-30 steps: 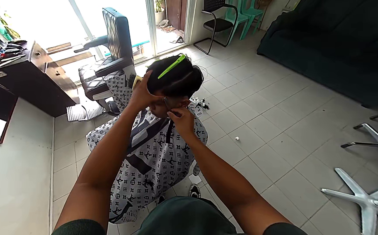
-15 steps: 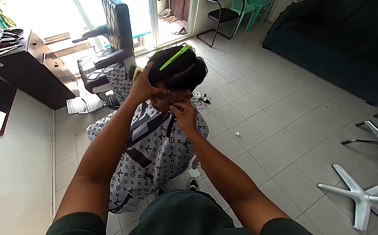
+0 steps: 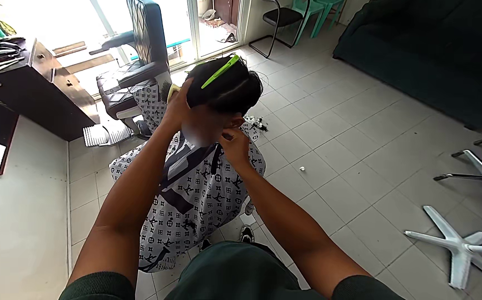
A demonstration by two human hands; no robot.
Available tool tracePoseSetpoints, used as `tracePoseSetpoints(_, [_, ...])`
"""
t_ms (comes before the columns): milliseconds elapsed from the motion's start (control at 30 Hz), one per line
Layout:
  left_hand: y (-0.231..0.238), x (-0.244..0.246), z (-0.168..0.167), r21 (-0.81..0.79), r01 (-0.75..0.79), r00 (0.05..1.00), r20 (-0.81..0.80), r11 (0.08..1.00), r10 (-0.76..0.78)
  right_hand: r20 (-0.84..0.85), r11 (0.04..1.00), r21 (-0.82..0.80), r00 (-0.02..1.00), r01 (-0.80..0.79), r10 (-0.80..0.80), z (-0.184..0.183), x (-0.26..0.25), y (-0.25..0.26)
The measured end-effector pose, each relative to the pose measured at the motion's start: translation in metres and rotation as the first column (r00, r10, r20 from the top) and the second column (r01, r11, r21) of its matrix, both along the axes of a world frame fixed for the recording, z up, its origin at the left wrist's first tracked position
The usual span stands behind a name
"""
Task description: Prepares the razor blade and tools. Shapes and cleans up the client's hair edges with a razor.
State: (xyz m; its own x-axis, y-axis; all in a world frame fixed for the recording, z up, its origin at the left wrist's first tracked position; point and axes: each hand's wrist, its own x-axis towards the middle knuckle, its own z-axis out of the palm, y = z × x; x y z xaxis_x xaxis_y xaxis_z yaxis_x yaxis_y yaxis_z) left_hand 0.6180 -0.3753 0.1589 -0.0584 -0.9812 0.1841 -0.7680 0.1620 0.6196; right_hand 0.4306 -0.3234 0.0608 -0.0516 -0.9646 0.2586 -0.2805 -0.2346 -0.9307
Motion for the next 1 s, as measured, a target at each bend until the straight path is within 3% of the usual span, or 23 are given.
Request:
tracePoseSetpoints(467, [0.003,-0.001,0.002,0.010,-0.011,1.000,-0.014,1.000,0.011,-0.038,0.998,0.054,0.999,-0.024,0.026,0.005,-0.006,0.007])
tracePoseSetpoints(1000, [0.004,-0.004,0.001,0.048,-0.007,1.000,-0.021,0.999,0.008,-0.025,0.999,0.003,0.998,-0.054,0.054,-0.001,-0.009,0.011])
